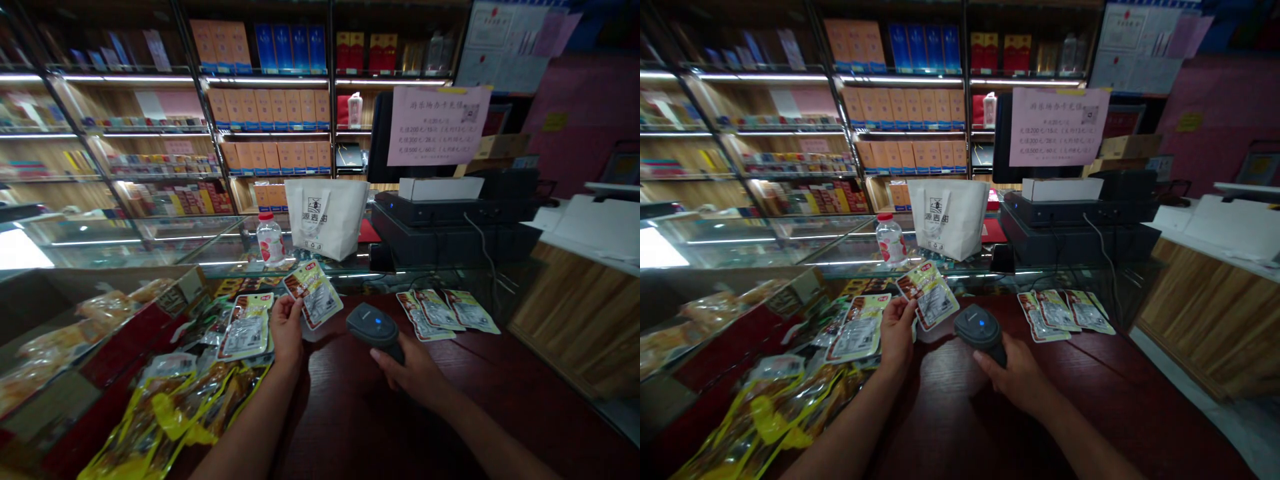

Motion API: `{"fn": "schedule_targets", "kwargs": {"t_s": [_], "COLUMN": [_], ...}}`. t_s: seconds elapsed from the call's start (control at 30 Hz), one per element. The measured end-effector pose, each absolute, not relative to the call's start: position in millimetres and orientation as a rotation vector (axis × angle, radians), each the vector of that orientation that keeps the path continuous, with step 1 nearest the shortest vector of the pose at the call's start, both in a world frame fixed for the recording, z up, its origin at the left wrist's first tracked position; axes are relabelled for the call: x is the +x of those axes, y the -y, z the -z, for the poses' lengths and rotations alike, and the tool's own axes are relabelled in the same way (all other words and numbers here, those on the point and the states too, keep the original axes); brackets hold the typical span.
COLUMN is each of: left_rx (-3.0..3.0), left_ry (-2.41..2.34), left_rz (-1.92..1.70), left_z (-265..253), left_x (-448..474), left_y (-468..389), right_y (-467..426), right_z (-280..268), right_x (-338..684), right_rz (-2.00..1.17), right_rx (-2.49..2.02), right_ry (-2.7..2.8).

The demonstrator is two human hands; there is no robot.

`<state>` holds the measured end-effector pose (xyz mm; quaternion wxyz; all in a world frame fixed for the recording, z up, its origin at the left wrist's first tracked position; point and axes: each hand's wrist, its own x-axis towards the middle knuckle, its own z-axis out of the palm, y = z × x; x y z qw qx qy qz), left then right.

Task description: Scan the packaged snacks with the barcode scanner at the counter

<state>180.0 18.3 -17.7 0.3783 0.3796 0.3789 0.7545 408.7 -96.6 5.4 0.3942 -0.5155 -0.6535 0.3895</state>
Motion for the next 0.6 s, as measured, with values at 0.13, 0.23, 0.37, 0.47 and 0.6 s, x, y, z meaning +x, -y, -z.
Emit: {"fn": "schedule_targets", "kwargs": {"t_s": [0.13, 0.23, 0.37, 0.47, 0.6], "left_rx": [0.969, 0.964, 0.971, 0.977, 0.987], "left_ry": [-0.961, -0.955, -0.957, -0.964, -0.969], "left_rz": [-1.916, -1.912, -1.911, -1.906, -1.902], "left_z": [17.6, 17.1, 15.9, 14.9, 16.3], "left_x": [179.9, 179.9, 180.0, 180.2, 180.3], "left_y": [-18.0, -17.5, -16.5, -15.0, -15.5], "right_y": [95.2, 95.1, 96.2, 96.7, 96.3], "right_z": [-2.9, -1.9, -2.8, -2.7, -1.1], "right_x": [408.4, 407.2, 405.9, 405.7, 406.1], "right_rz": [-0.982, -0.990, -0.990, -0.972, -0.938], "right_rx": [-1.316, -1.338, -1.352, -1.342, -1.326], "right_ry": [1.687, 1.695, 1.671, 1.659, 1.659]}}
